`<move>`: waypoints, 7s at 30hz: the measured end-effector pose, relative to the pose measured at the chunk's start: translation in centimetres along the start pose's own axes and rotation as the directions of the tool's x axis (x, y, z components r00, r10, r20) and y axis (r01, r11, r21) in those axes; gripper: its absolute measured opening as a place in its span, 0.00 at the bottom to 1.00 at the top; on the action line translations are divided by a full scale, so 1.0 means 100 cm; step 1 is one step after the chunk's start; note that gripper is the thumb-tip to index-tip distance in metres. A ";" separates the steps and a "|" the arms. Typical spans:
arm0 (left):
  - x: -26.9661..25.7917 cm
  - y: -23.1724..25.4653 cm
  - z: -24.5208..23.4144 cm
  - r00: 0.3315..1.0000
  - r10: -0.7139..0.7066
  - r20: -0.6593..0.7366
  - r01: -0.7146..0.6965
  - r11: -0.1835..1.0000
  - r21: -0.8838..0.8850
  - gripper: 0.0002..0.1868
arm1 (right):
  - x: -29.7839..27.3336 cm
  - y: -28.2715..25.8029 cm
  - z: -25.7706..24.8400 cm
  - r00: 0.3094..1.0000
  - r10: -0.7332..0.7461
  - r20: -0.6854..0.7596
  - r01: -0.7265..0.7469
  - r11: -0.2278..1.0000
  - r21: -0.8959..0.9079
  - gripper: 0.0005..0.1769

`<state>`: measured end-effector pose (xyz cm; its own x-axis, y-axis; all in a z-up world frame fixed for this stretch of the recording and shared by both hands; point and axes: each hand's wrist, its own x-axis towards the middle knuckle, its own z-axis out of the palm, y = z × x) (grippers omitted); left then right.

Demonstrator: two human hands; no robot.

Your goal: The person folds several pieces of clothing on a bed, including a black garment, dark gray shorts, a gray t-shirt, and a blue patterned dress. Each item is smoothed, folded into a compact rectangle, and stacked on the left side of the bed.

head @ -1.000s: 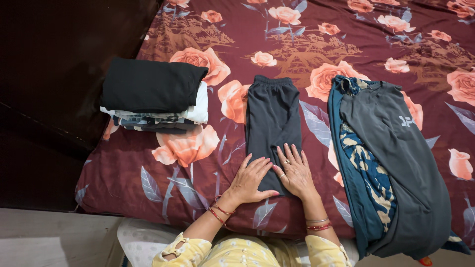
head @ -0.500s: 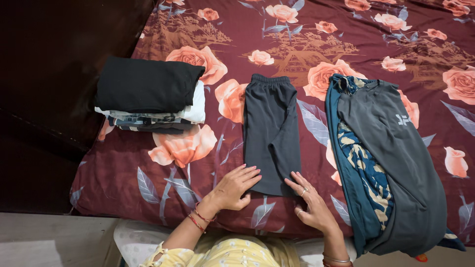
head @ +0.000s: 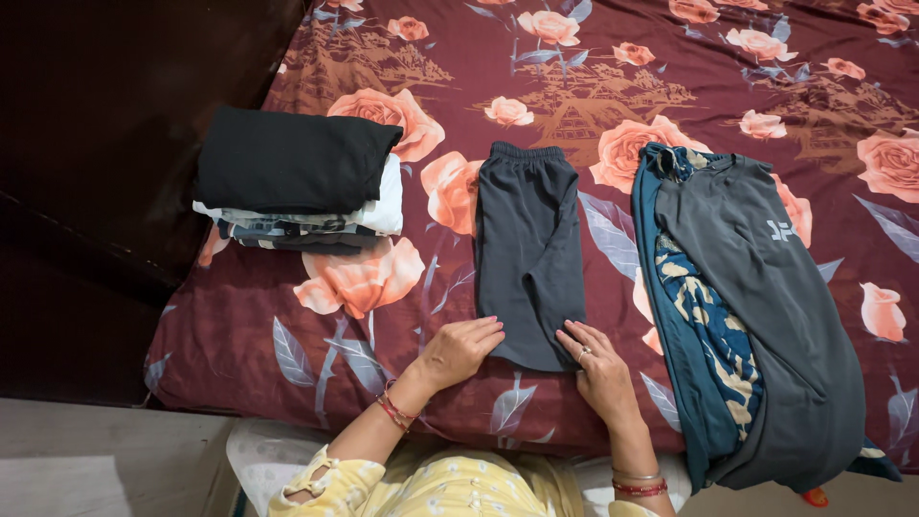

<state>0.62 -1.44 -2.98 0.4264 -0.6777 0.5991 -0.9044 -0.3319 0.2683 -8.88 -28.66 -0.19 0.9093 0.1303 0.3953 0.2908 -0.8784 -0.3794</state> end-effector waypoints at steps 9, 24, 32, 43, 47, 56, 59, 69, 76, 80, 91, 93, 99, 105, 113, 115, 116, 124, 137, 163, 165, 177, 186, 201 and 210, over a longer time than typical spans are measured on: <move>0.003 0.022 -0.048 0.996 0.005 0.087 0.014 0.976 -0.216 0.14 | -0.007 -0.016 -0.036 0.963 0.163 0.216 -0.209 0.954 0.214 0.34; 0.046 -0.077 0.042 0.625 -0.736 0.259 0.515 0.140 -0.846 0.23 | 0.044 0.072 0.041 0.807 0.578 0.122 -0.304 0.230 0.924 0.26; 0.028 -0.049 0.031 0.725 -0.665 0.179 0.440 0.248 -0.863 0.42 | 0.042 0.069 0.051 0.790 0.571 0.223 -0.375 0.162 0.913 0.27; 0.033 -0.042 0.034 0.627 -0.775 0.079 0.503 0.325 -0.801 0.31 | 0.035 0.071 0.073 0.786 0.619 -0.016 -0.200 0.278 0.940 0.30; 0.035 -0.049 0.043 0.545 -0.834 0.083 0.624 0.337 -0.705 0.25 | 0.034 0.071 0.078 0.785 0.604 -0.140 -0.186 0.444 0.876 0.28; 0.055 0.006 0.001 0.824 -0.420 -0.379 0.432 0.900 -0.059 0.23 | 0.035 0.024 0.048 0.774 0.406 -0.485 -0.164 0.870 0.466 0.28; 0.058 0.020 -0.006 0.971 -0.198 -0.138 0.203 0.979 0.026 0.28 | 0.033 0.003 0.038 0.868 0.034 -0.496 -0.058 0.998 -0.035 0.33; 0.051 -0.025 -0.015 0.969 -0.108 0.221 0.115 0.993 -0.017 0.55 | 0.043 0.000 0.017 0.994 -0.063 0.085 0.060 0.997 0.044 0.52; 0.022 -0.036 -0.014 0.983 -0.145 0.112 0.151 0.988 -0.040 0.42 | 0.029 0.008 0.013 0.998 0.044 0.043 -0.048 0.993 0.104 0.45; 0.027 -0.032 -0.021 0.996 -0.043 0.079 0.041 0.999 0.024 0.30 | 0.021 0.010 0.016 0.993 0.115 0.012 -0.116 0.990 0.081 0.36; 0.040 -0.013 -0.070 0.951 -0.230 0.205 0.304 0.812 -0.498 0.13 | 0.008 0.051 -0.038 0.892 0.121 0.436 -0.439 0.468 0.767 0.19; 0.060 -0.032 -0.044 0.775 -0.605 0.182 0.582 0.572 -0.578 0.20 | 0.037 0.061 -0.023 0.944 0.276 0.178 -0.281 0.397 0.874 0.18; 0.081 -0.074 0.031 0.596 -0.801 0.049 0.673 0.466 -0.574 0.29 | 0.092 0.073 0.042 0.727 0.665 0.171 -0.465 0.294 0.835 0.21; 0.059 -0.070 0.052 0.583 -0.812 0.014 0.595 0.415 -0.688 0.31 | 0.074 0.084 0.073 0.769 0.636 -0.071 -0.263 0.415 0.871 0.20; 0.066 -0.051 0.045 0.496 -0.862 -0.103 0.730 0.479 -0.488 0.34 | 0.080 0.074 0.072 0.628 0.697 -0.345 -0.362 0.654 0.664 0.13; 0.075 -0.047 0.038 0.503 -0.852 -0.143 0.776 0.518 -0.360 0.33 | 0.082 0.062 0.065 0.593 0.717 -0.366 -0.482 0.680 0.552 0.13; 0.078 -0.043 0.033 0.510 -0.845 -0.162 0.793 0.534 -0.293 0.33 | 0.083 0.055 0.060 0.592 0.707 -0.387 -0.494 0.698 0.519 0.13; 0.103 -0.012 0.028 0.931 -0.274 -0.242 0.321 0.930 0.182 0.26 | 0.094 0.005 0.038 0.853 0.128 -0.506 -0.158 0.987 -0.017 0.20; 0.090 -0.090 0.062 0.791 -0.612 0.024 0.604 0.786 0.134 0.41 | 0.112 0.046 0.084 0.938 0.294 -0.184 -0.330 0.920 -0.210 0.34; 0.051 -0.081 0.037 0.464 -0.862 0.203 0.812 0.323 -0.485 0.35 | 0.080 0.025 0.046 0.567 0.686 0.457 -0.564 -0.082 0.822 0.21; 0.052 -0.084 0.010 0.474 -0.854 0.212 0.746 0.262 -0.612 0.34 | 0.094 0.001 0.038 0.555 0.634 0.539 -0.575 -0.176 0.799 0.18; 0.085 -0.191 -0.258 0.552 -0.608 -0.571 0.402 0.794 -0.456 0.25 | 0.322 -0.159 0.044 0.985 0.163 -0.056 0.026 0.175 0.984 0.29; -0.001 -0.276 -0.282 0.100 -0.872 -0.480 0.905 0.280 -0.320 0.33 | 0.379 -0.192 0.177 0.997 0.066 0.034 -0.071 0.715 0.696 0.46; 0.080 -0.247 -0.267 0.848 -0.295 -0.440 0.528 0.544 0.652 0.31 | 0.364 -0.202 0.158 0.990 0.021 -0.139 0.057 0.845 0.531 0.37; 0.047 -0.267 -0.237 0.604 -0.707 -0.368 0.762 0.379 0.524 0.53 | 0.347 -0.193 0.132 0.991 -0.010 -0.133 0.067 0.898 0.435 0.34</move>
<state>26.39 19.79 10.57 0.8905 0.0662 0.4501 -0.0089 -0.9866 0.1628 20.96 -1.14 9.83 0.8587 0.0765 0.5067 0.4518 -0.5796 -0.6782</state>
